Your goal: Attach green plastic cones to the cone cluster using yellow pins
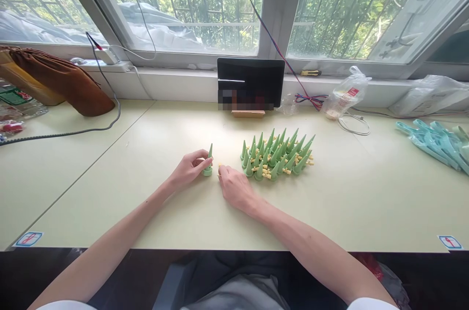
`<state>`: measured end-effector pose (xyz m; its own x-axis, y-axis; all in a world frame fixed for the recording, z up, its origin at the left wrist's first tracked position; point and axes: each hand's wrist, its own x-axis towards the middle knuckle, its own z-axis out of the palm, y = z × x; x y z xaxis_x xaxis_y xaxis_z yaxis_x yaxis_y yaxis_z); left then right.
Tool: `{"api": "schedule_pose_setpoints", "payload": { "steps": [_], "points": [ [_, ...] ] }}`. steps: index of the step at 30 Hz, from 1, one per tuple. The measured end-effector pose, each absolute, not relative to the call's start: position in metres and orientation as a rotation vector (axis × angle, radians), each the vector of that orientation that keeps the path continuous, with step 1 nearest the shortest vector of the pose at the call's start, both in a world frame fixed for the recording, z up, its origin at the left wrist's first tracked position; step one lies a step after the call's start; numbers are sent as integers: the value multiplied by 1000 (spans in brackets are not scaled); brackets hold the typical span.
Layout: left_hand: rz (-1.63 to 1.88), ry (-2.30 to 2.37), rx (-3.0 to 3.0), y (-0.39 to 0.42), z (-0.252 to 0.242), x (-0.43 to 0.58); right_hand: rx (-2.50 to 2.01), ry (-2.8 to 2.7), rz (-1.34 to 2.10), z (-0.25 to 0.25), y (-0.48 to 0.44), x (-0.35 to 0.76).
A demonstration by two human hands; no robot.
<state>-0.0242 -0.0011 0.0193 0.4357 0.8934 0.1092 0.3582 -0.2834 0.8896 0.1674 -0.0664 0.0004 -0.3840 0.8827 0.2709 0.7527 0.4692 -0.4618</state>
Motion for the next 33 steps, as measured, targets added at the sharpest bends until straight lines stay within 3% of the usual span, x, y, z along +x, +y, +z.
{"api": "schedule_pose_setpoints", "payload": {
  "steps": [9,33],
  "points": [
    [787,1066,1854,-4,20,-22,-1219,-1980,585,-1,-67,170],
    [777,1038,1839,-10,21,-15,-1109,-1954,566,-9,-63,170]
  ]
}}
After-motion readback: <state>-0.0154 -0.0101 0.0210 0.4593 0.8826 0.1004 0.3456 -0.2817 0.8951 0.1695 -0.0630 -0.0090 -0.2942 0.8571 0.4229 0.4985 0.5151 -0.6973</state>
